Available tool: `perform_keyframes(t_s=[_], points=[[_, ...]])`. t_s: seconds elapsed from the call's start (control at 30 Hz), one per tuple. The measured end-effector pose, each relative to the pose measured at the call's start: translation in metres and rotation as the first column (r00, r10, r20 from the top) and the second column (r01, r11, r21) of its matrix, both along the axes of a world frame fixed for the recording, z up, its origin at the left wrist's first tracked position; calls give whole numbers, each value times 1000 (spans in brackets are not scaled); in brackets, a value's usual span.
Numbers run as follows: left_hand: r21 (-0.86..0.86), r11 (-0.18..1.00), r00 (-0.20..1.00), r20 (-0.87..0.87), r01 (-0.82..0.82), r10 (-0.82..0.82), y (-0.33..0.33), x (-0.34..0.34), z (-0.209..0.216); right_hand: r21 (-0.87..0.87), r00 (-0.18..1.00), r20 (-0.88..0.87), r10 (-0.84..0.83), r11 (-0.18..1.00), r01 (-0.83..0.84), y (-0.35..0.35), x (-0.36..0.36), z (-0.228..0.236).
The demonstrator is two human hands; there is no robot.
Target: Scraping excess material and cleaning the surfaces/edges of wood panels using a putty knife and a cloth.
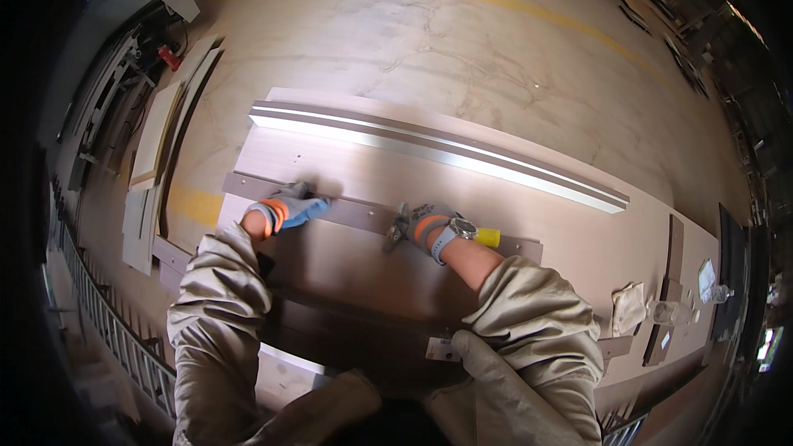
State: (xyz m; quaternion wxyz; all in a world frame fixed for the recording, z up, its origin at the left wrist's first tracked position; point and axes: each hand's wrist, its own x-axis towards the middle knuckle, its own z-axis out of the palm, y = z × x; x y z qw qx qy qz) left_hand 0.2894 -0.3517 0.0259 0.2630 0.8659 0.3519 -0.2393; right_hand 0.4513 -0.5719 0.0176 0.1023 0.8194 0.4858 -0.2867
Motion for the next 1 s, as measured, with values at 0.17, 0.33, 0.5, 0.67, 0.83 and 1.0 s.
perform_keyframes(t_s=[0.17, 0.33, 0.5, 0.67, 0.83, 1.0], points=[[353, 862, 930, 79, -363, 359, 93, -70, -5, -51, 994, -2, -113, 992, 113, 0, -3, 2], [208, 778, 805, 121, -592, 581, 166, -122, -31, -123, 998, 24, -65, 990, 68, 4, -6, 0], [-110, 927, 899, 227, -358, 374, 193, -121, -66, -196, 994, 66, -83, 976, 94, 29, -20, -2], [-179, 929, 922, 157, -325, 353, 201, -113, -57, -155, 996, 22, -89, 984, 91, 88, -52, 8], [-497, 823, 889, 191, -277, 415, 219, -128, -45, -13, 999, -25, -45, 999, 44, 171, -97, 6], [-683, 675, 857, 141, -279, 496, 242, -136, -55, 26, 997, -66, 38, 999, -37, 249, -131, -3]])
